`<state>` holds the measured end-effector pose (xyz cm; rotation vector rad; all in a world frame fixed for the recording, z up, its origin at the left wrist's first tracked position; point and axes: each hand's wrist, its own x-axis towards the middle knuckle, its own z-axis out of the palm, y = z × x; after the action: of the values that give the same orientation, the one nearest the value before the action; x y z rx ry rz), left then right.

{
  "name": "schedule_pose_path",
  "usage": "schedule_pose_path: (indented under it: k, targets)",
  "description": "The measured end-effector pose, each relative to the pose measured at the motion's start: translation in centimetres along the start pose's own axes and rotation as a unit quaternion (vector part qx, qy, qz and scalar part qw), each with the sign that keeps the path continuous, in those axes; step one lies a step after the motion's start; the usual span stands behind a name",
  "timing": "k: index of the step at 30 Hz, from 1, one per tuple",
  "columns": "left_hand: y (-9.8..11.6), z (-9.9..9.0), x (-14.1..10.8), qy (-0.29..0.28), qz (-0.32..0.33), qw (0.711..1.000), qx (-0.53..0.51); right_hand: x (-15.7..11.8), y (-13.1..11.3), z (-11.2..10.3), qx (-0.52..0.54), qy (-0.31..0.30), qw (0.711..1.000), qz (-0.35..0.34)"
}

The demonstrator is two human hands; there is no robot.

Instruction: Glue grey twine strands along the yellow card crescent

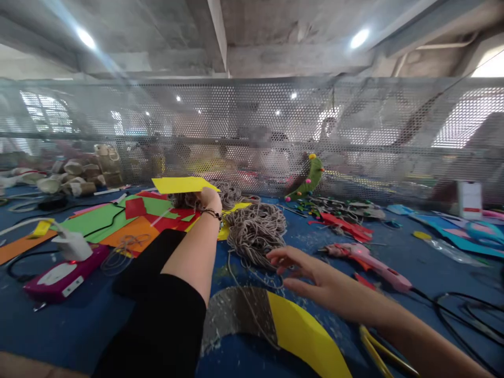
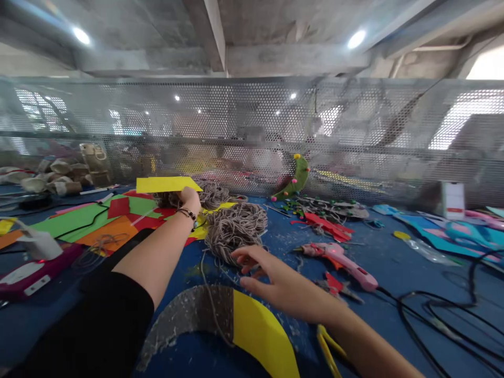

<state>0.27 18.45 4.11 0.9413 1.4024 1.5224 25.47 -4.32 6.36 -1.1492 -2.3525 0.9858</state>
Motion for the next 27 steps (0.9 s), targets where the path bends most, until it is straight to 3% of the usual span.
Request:
schedule_pose_path:
  k: [3,6,12,22,27]
  targets:
    - [0.0,1.0,-0.1,0.056,0.008,0.998,0.015,-0.9,0.6,0.1,0.014,0.007,1.000,0.016]
    - [-0.2,3.1,-0.2,0.104,0.026,0.994,0.022,-1.2,0.8,0.3,0.014,0.022,0.999,0.036]
    - [0.1,7.6,0.4,0.127,0.062,0.990,0.026,-1.3,1.0,1.4,-0.039,0.016,0.999,0.033]
    - [1.5,9.1,1.8,0.172,0.097,0.977,0.084,-1.6,1.1,1.9,-0.070,0.013,0.996,0.060]
    - [0.9,10.4,2.9,0.169,0.148,0.968,0.109,-1.9,-0.1,1.8,-0.081,0.055,0.995,0.023]
